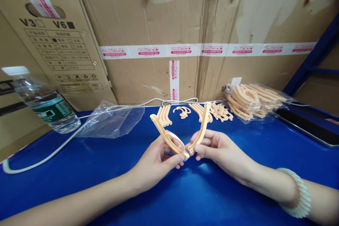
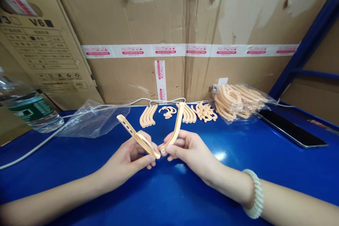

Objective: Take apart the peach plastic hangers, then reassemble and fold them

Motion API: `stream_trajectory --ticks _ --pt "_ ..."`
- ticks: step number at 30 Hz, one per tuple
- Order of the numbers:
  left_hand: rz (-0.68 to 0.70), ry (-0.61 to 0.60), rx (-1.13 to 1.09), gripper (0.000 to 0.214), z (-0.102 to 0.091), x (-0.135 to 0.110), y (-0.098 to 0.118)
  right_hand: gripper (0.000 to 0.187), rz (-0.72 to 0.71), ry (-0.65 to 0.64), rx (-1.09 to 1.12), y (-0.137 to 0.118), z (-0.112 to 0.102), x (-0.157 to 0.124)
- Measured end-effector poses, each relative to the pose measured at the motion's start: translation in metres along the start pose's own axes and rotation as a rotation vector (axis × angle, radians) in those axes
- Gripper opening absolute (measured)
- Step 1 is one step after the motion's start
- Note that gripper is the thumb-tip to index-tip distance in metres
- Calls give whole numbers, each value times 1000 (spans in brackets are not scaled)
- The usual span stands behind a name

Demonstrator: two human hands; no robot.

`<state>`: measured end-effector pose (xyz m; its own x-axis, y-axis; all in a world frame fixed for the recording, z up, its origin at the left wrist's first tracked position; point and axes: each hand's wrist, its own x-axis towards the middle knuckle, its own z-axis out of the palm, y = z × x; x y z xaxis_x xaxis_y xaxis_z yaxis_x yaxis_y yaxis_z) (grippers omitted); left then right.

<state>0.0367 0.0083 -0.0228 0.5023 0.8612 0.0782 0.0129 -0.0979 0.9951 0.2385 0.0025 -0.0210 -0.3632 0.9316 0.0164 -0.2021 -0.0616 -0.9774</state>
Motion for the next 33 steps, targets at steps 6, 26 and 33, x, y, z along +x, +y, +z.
stream_trajectory --ticks 6,26,33 --pt "-18 5 -26 25 2 0 4 25 -34 -43 -93 -1 -1 -2" --pt "-74 90 56 27 1 -4 1 20 -43 -36 -145 4 6 -4" --pt "-51 105 -31 29 0 -2 1 33 -29 38 -199 -1 10 -1"
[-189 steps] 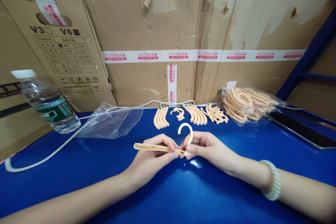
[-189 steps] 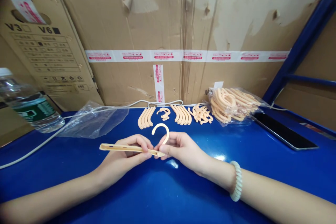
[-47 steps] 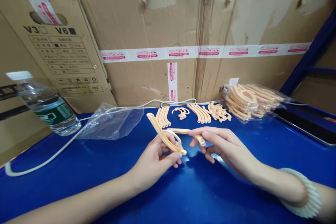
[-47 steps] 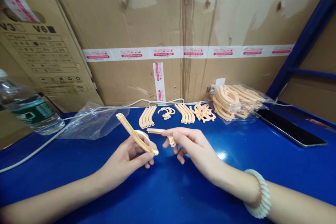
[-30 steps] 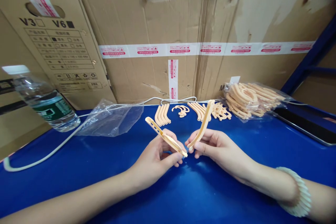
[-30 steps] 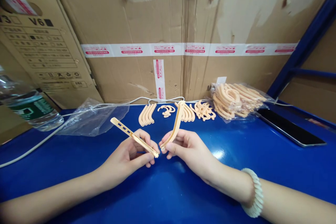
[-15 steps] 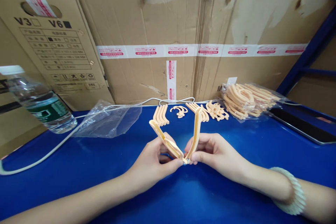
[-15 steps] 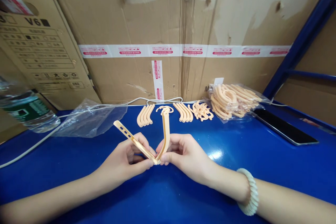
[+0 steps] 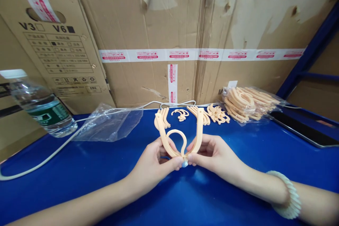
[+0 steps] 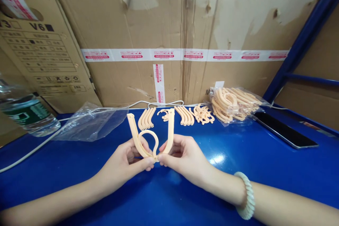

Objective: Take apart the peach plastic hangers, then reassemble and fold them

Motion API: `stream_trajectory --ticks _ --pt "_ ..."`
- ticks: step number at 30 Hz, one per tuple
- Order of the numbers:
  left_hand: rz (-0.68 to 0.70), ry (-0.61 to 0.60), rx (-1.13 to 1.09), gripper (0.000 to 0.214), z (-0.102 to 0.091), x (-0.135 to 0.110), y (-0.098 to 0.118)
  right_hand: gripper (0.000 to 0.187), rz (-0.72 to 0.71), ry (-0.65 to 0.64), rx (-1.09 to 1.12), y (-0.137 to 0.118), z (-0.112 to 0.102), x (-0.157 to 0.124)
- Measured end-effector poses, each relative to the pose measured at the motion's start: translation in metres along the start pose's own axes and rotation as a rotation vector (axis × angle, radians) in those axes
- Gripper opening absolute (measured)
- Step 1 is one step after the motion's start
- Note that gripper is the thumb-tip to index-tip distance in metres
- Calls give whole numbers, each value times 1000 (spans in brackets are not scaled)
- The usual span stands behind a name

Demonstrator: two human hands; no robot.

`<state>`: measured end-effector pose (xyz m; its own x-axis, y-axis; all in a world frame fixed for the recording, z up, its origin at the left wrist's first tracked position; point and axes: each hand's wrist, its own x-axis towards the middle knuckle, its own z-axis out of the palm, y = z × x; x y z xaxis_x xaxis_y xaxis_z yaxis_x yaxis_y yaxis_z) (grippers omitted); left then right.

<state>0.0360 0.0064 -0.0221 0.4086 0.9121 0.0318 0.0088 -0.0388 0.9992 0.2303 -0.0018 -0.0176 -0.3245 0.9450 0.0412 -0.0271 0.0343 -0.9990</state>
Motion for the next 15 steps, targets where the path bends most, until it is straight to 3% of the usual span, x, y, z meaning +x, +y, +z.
stream_trajectory --ticks 3,7,9,12,15 --pt "-14 24 -25 32 -4 1 1 29 -36 -36 -145 -16 -23 3" --pt "-69 95 -56 37 -17 6 5 23 -142 -212 -426 -42 -74 10" --pt "-99 108 -67 35 -24 9 8 22 -242 -229 -644 -49 -95 13" --pt "-137 117 -114 33 -33 14 12 21 -383 -193 -968 -51 -112 16" --pt "-127 184 -176 33 -43 19 14 22 -396 -226 -1087 -49 -116 18"
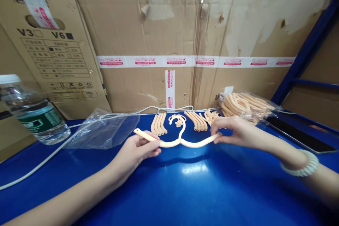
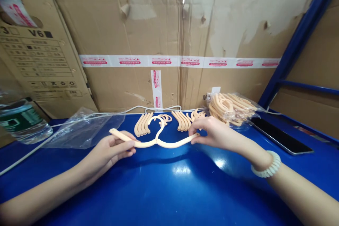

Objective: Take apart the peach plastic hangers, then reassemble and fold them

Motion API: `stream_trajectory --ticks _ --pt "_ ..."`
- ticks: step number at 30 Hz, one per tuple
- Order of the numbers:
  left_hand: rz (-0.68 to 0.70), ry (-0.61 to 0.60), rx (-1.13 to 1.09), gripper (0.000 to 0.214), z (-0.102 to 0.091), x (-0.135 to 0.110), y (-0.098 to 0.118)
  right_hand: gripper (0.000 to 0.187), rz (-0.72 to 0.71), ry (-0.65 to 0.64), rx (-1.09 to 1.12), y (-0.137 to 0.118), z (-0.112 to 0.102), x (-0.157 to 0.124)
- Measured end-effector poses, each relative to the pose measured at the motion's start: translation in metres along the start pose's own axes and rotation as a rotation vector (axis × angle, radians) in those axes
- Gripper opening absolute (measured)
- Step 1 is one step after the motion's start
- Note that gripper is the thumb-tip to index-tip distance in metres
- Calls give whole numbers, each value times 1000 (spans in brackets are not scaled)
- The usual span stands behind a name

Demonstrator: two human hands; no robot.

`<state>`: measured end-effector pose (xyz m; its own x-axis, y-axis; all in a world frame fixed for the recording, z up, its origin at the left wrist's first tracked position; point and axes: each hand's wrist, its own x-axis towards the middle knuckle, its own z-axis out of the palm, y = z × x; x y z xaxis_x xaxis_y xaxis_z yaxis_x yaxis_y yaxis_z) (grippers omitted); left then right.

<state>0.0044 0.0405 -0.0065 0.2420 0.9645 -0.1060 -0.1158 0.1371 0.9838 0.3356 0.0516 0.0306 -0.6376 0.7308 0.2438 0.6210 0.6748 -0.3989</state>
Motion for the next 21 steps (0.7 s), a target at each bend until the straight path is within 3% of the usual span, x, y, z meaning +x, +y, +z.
stream_trajectory --ticks 4,7,11,14,16,21 --pt "48 36 34 30 -15 10 4 20 29 -68 -82 2 -2 0" --pt "141 -5 297 24 -25 17 5 18 38 -102 -98 6 -3 0" --pt "462 -177 898 12 -31 17 3 15 73 -138 -95 13 -2 0" --pt "730 -299 1215 10 -30 12 1 14 92 -174 -82 15 0 0" --pt "818 -320 1300 11 -30 10 0 13 113 -199 -66 15 1 0" --pt "864 -285 1389 12 -32 12 -3 16 124 -224 -80 14 2 1"
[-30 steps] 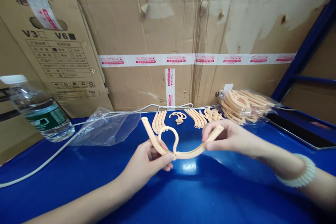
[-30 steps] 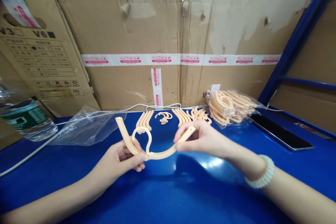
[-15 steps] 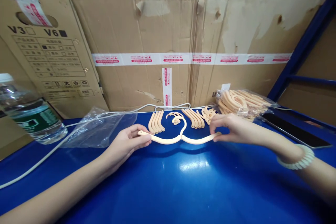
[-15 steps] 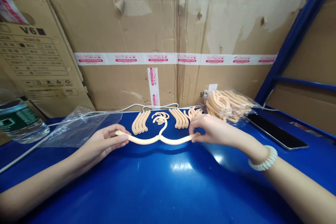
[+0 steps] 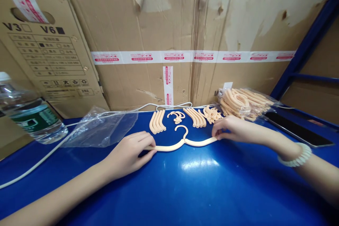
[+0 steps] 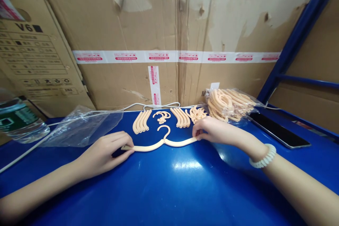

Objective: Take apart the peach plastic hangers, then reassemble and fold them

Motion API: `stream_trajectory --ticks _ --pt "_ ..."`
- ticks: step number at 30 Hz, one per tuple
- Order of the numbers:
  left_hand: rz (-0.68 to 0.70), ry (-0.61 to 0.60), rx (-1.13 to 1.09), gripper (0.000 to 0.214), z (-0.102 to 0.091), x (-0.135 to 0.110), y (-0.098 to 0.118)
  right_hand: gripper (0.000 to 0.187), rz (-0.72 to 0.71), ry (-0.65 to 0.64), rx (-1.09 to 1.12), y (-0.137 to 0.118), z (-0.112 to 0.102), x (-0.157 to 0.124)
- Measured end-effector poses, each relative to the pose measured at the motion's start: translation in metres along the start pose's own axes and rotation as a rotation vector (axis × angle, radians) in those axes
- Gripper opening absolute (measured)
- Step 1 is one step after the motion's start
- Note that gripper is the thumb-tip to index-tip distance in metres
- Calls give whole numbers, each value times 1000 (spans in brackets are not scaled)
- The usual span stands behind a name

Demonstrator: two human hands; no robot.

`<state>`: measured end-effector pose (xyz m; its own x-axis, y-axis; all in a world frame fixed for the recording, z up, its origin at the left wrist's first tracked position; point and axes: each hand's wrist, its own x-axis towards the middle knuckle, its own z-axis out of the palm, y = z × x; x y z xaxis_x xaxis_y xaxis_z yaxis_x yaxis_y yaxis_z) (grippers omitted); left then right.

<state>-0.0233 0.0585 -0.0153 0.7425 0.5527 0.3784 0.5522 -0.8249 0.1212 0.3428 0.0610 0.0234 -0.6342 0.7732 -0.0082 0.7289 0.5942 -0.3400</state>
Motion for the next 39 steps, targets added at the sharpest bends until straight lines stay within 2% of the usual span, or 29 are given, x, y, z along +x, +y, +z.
stream_trajectory --ticks 8,17,29,39 --pt "-18 40 112 20 3 0 -1 16 90 74 -154 -1 7 1" --pt "-33 108 85 20 7 0 -4 13 181 112 -158 -5 9 2" --pt "-62 93 106 20 5 1 0 11 196 77 -192 -6 9 2" --pt "-56 111 94 19 8 1 -3 16 179 -18 -81 5 1 -1"
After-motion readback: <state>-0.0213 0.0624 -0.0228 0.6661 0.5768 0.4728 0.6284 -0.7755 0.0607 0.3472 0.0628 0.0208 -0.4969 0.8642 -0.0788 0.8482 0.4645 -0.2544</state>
